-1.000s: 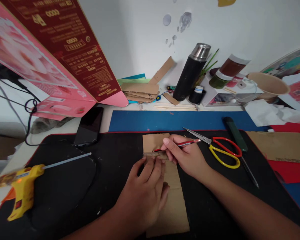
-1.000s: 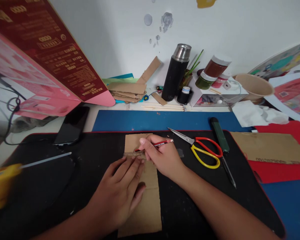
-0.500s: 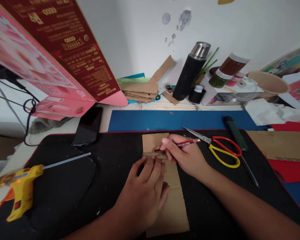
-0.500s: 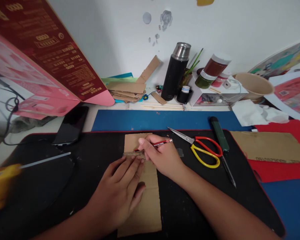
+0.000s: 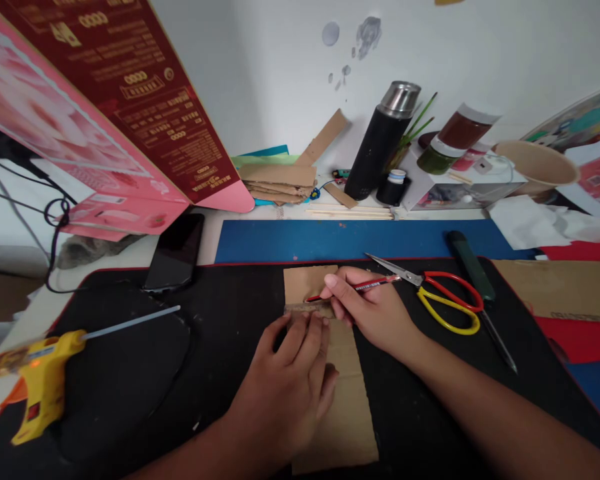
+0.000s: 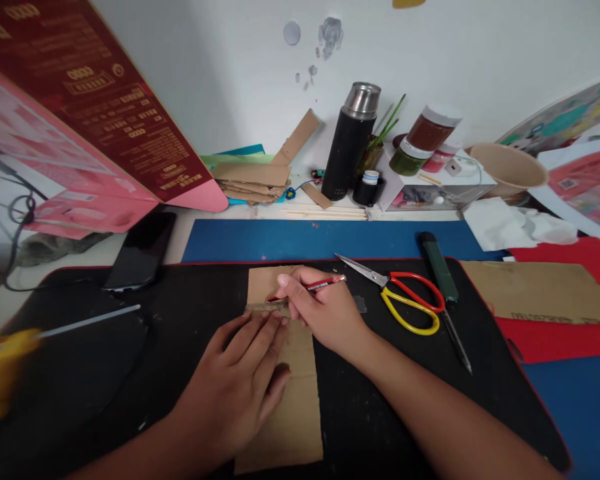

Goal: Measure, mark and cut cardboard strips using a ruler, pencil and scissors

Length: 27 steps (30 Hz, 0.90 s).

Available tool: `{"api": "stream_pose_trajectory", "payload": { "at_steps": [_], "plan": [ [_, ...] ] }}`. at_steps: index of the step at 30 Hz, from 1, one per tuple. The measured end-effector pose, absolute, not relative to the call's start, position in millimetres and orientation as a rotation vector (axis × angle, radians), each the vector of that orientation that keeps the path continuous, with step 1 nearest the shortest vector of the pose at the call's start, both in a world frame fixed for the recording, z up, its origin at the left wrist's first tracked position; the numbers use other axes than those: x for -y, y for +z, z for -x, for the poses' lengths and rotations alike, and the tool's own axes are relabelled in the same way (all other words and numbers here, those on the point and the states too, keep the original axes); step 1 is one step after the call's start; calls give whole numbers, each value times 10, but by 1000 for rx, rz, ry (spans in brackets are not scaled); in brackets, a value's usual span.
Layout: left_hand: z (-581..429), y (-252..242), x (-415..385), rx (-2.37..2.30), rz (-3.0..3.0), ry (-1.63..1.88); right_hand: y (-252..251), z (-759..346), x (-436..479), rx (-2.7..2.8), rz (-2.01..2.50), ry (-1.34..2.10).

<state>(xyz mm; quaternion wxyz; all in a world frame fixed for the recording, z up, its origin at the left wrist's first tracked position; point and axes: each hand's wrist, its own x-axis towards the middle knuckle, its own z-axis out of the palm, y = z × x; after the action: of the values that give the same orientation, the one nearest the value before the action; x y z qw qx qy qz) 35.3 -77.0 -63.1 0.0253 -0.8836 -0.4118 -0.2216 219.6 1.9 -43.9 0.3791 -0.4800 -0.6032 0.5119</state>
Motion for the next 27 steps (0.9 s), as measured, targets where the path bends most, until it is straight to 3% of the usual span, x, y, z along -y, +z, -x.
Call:
{"api": "stream_pose_trajectory", "payload": {
  "at_steps": [27],
  "plan": [
    [-359, -627, 770, 1275, 2741, -705, -405, -2193, -25, 1488, 1195, 1385]
  ]
}}
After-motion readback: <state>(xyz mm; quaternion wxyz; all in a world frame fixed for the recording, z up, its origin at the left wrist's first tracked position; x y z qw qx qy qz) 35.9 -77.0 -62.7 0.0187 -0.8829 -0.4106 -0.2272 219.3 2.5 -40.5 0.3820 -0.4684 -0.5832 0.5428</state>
